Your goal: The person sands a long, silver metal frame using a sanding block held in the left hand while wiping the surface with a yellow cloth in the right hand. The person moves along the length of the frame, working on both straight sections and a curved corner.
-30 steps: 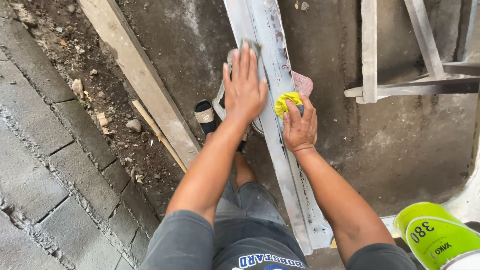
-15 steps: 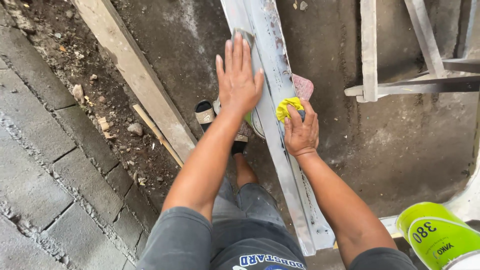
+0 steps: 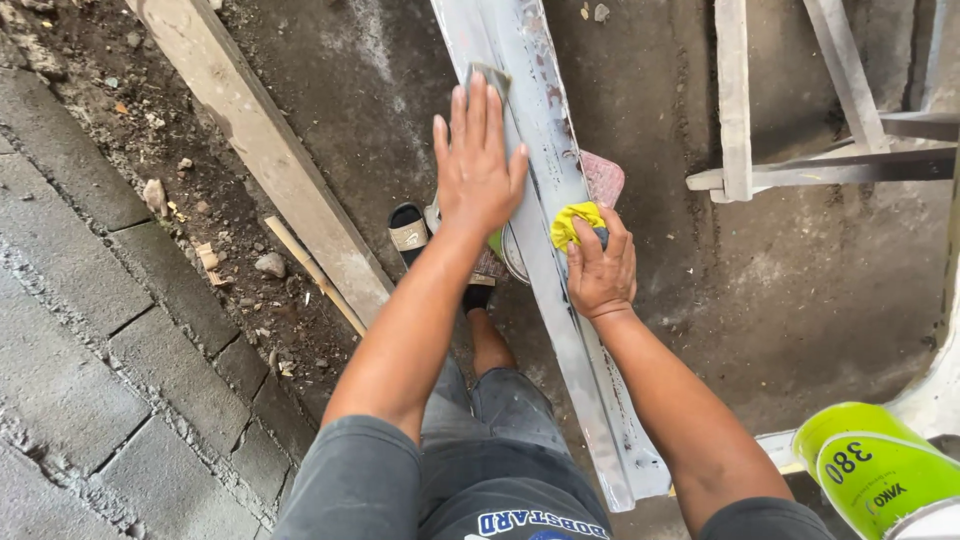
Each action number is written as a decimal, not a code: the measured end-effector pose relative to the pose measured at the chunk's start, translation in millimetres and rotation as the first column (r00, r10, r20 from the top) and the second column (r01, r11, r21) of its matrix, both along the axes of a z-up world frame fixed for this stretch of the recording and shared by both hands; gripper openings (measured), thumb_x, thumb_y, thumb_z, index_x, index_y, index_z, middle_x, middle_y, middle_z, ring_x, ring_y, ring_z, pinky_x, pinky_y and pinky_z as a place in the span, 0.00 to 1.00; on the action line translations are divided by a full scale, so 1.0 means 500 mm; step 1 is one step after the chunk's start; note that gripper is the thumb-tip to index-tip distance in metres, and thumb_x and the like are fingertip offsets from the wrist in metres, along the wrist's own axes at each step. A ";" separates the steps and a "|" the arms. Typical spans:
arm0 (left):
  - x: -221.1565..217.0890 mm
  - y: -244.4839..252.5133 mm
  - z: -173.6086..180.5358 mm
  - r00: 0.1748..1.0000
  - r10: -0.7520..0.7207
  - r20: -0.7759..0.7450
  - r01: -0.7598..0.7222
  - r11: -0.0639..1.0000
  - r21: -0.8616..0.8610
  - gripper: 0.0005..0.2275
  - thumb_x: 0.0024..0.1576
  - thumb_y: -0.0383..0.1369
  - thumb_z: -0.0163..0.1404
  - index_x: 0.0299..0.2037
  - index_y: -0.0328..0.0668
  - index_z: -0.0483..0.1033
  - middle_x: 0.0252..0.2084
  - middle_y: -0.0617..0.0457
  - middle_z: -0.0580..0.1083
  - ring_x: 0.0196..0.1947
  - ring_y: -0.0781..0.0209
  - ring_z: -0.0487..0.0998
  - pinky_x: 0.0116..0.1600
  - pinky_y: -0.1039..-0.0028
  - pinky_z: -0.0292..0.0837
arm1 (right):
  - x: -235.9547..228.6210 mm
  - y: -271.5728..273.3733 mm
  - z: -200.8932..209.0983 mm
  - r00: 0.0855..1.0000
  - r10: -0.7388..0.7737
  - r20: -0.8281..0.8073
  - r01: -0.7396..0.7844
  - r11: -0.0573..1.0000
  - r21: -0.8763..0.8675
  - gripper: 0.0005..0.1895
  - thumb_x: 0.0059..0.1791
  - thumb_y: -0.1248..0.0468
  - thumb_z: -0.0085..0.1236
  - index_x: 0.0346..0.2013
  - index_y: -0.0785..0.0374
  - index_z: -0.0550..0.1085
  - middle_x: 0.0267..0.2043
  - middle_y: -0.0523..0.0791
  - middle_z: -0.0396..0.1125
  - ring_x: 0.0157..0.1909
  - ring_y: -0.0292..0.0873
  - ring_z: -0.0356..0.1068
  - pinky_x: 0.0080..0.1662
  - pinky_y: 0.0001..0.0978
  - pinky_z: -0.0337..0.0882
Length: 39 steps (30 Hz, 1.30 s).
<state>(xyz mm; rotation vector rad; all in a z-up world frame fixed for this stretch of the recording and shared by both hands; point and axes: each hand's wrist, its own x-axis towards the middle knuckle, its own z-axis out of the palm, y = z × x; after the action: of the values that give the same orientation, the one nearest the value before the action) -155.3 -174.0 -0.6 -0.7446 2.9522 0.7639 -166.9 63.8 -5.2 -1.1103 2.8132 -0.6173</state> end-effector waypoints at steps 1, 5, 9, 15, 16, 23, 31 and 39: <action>0.032 0.031 -0.005 1.000 0.002 0.001 -0.002 1.000 -0.003 0.34 0.65 0.45 0.42 0.76 0.33 0.48 0.80 0.43 0.44 0.80 0.44 0.44 0.79 0.46 0.38 | 0.000 0.001 -0.001 1.000 0.002 0.001 -0.002 1.000 -0.003 0.20 0.54 0.62 0.55 0.62 0.55 0.70 0.69 0.50 0.55 0.63 0.58 0.63 0.62 0.51 0.65; 0.171 0.154 -0.013 0.990 -0.133 -0.051 0.138 0.985 0.105 0.33 0.63 0.44 0.43 0.74 0.31 0.50 0.79 0.40 0.46 0.79 0.41 0.45 0.77 0.45 0.40 | 0.003 0.005 -0.006 1.000 -0.008 0.009 0.008 1.000 0.002 0.20 0.54 0.62 0.56 0.62 0.54 0.71 0.69 0.50 0.55 0.62 0.57 0.63 0.61 0.50 0.64; 0.214 0.185 -0.017 0.972 -0.229 -0.052 0.233 0.967 0.103 0.28 0.63 0.42 0.43 0.73 0.39 0.57 0.79 0.48 0.51 0.78 0.44 0.51 0.76 0.45 0.46 | -0.003 0.004 -0.003 0.999 -0.016 -0.030 0.017 0.999 0.052 0.21 0.53 0.61 0.56 0.62 0.53 0.71 0.70 0.49 0.56 0.63 0.56 0.61 0.59 0.50 0.61; 0.012 -0.003 -0.025 0.985 0.019 -0.174 -0.009 0.998 0.054 0.26 0.61 0.31 0.47 0.72 0.39 0.60 0.77 0.49 0.54 0.72 0.38 0.58 0.74 0.51 0.56 | 0.015 -0.018 0.017 0.995 -0.091 -0.032 0.094 0.993 0.073 0.19 0.52 0.62 0.56 0.58 0.52 0.73 0.67 0.46 0.59 0.65 0.54 0.60 0.63 0.51 0.57; 0.011 -0.009 -0.025 0.984 0.019 -0.175 -0.010 0.999 0.052 0.26 0.61 0.31 0.47 0.72 0.39 0.60 0.77 0.49 0.54 0.72 0.38 0.58 0.74 0.51 0.56 | 0.028 -0.019 0.021 0.995 -0.091 -0.033 0.093 0.993 0.071 0.19 0.52 0.62 0.56 0.58 0.52 0.73 0.67 0.46 0.59 0.65 0.54 0.60 0.63 0.51 0.57; 0.041 -0.031 -0.035 0.970 -0.055 -0.235 0.086 0.988 0.126 0.27 0.57 0.27 0.50 0.68 0.28 0.62 0.75 0.42 0.56 0.65 0.37 0.63 0.68 0.59 0.64 | 0.095 -0.060 0.019 0.998 -0.026 0.065 0.020 0.996 0.092 0.21 0.52 0.62 0.57 0.61 0.55 0.72 0.70 0.50 0.57 0.68 0.57 0.58 0.66 0.51 0.56; 0.032 -0.087 -0.042 0.934 0.132 -0.331 0.005 0.924 0.383 0.26 0.52 0.26 0.55 0.64 0.32 0.68 0.72 0.41 0.59 0.64 0.39 0.67 0.66 0.59 0.67 | -0.037 -0.250 0.003 0.998 0.055 0.035 -0.058 0.995 0.079 0.25 0.54 0.62 0.55 0.67 0.60 0.68 0.75 0.56 0.52 0.73 0.64 0.53 0.71 0.55 0.55; -0.013 -0.147 -0.171 0.742 0.629 0.233 -0.115 -0.223 0.968 0.24 0.55 0.17 0.56 0.64 0.35 0.73 0.52 0.37 0.74 0.45 0.56 0.75 0.49 0.68 0.73 | -0.191 -0.431 -0.015 0.992 0.126 0.030 -0.128 0.987 0.096 0.29 0.55 0.65 0.52 0.73 0.60 0.63 0.78 0.57 0.47 0.77 0.65 0.47 0.75 0.60 0.47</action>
<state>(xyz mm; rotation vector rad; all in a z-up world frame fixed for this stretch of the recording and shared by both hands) -161.8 -247.8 -86.4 -1.2858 1.0336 2.8442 -262.5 -151.5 -12.4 -1.2425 2.6939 -0.4737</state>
